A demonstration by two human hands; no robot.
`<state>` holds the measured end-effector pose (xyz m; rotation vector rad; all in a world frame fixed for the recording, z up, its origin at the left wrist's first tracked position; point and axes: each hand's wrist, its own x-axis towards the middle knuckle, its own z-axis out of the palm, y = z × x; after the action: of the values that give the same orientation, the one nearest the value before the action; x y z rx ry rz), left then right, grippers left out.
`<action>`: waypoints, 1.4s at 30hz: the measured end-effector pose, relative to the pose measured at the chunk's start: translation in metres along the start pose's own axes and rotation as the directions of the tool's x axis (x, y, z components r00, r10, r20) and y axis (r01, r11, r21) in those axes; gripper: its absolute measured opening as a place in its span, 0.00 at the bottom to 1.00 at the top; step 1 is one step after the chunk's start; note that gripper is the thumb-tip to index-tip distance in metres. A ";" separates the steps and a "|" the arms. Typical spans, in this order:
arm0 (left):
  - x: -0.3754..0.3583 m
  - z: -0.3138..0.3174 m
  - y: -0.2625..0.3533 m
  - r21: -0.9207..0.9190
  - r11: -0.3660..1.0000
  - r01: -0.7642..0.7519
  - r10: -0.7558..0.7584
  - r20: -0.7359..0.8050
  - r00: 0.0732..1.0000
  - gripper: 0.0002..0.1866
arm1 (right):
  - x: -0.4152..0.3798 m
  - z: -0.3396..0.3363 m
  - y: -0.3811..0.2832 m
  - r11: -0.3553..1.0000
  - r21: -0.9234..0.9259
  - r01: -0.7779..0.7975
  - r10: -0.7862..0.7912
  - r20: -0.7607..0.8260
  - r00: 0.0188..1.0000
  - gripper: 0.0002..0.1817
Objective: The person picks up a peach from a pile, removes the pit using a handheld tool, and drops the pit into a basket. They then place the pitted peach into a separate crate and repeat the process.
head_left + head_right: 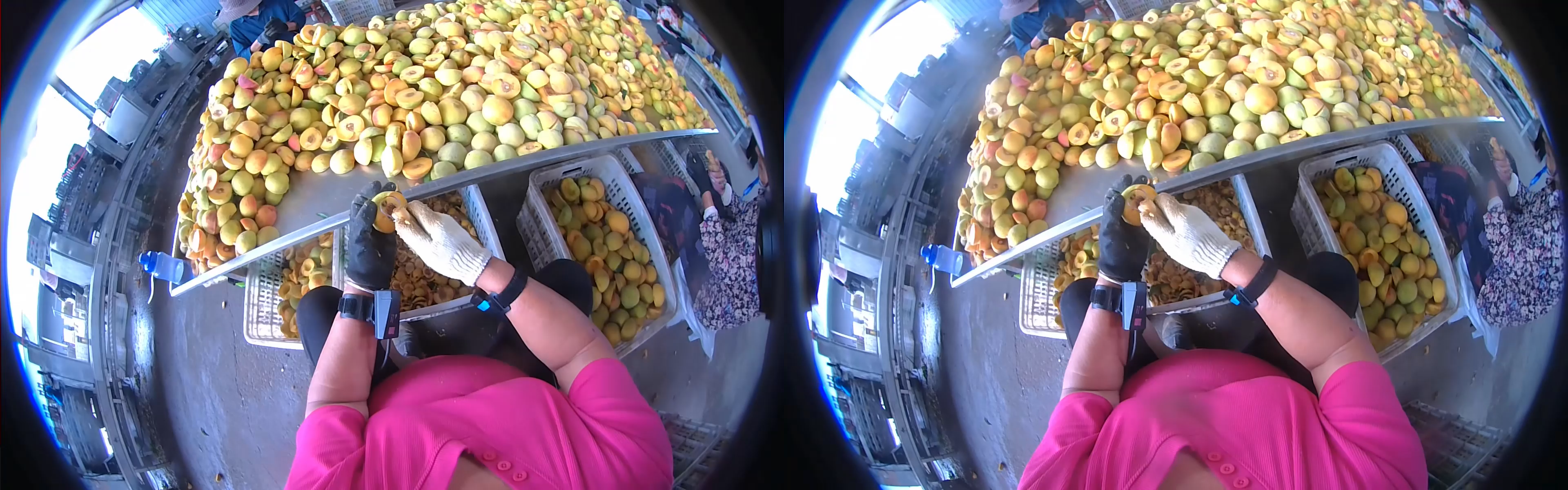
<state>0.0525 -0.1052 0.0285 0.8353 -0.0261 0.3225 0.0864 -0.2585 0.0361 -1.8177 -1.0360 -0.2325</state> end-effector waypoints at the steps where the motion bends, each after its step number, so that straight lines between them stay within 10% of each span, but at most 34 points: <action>1: 0.000 -0.002 -0.002 0.002 1.000 0.011 -0.011 -0.002 1.000 0.24 | 0.000 0.000 0.001 1.000 0.003 -0.004 0.004 0.015 1.000 0.14; 7: -0.004 -0.001 -0.013 -0.199 0.979 0.045 -0.067 -0.105 0.992 0.25 | 0.001 -0.007 -0.018 0.936 0.138 -0.323 0.306 0.133 0.943 0.20; 15: -0.007 0.000 -0.015 -0.152 0.988 0.016 -0.061 -0.293 0.954 0.23 | -0.010 0.016 -0.009 0.936 0.075 -0.343 0.319 0.228 0.920 0.24; 21: -0.013 0.017 -0.007 0.342 0.928 -0.148 0.252 -0.284 0.925 0.23 | -0.022 0.019 -0.007 0.984 0.128 -0.124 0.096 0.204 0.974 0.23; 24: -0.008 0.007 0.005 0.005 0.997 0.072 -0.069 -0.220 0.973 0.23 | -0.020 0.017 -0.015 0.926 0.252 -0.280 0.213 0.260 0.942 0.22; 27: -0.015 0.024 0.016 0.014 0.997 0.082 -0.077 -0.193 0.978 0.21 | -0.016 0.009 -0.022 0.824 0.304 -0.478 0.347 0.396 0.850 0.21; 28: -0.015 0.021 0.011 0.524 0.840 -0.139 0.269 -0.180 0.946 0.20 | -0.015 0.008 -0.021 0.858 0.259 -0.443 0.323 0.399 0.858 0.20; 29: -0.014 0.018 0.005 0.877 0.400 -0.267 0.542 0.009 0.840 0.20 | -0.015 0.008 -0.022 0.851 0.278 -0.445 0.322 0.392 0.862 0.20; 31: -0.015 0.011 -0.001 0.947 -0.126 -0.297 0.634 0.307 0.710 0.19 | -0.014 0.008 -0.025 0.793 0.378 -0.479 0.345 0.369 0.863 0.23; 34: -0.014 0.014 0.008 0.858 0.400 -0.323 0.485 0.100 0.868 0.20 | -0.013 0.006 -0.025 0.703 0.440 -0.559 0.391 0.417 0.820 0.26; 36: -0.008 0.005 0.021 0.315 0.948 0.039 -0.011 -0.089 0.996 0.19 | -0.013 0.008 -0.025 0.695 0.475 -0.540 0.376 0.399 0.836 0.26; 38: -0.006 -0.002 0.014 0.641 0.756 -0.133 0.176 -0.004 0.984 0.19 | -0.017 0.014 -0.028 0.706 0.553 -0.442 0.324 0.302 0.896 0.26; 41: -0.018 0.020 0.009 0.960 -0.019 -0.280 0.553 0.243 0.797 0.22 | -0.010 0.004 -0.030 0.563 0.429 -0.706 0.447 0.561 0.697 0.26; 42: -0.016 0.030 0.006 0.980 0.039 -0.196 0.591 0.136 0.795 0.21 | -0.012 0.004 -0.031 0.547 0.479 -0.686 0.436 0.537 0.722 0.26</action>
<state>0.0384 -0.1276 0.0509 2.1594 0.3054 1.1275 0.0551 -0.2568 0.0482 -1.4379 -0.5617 0.8265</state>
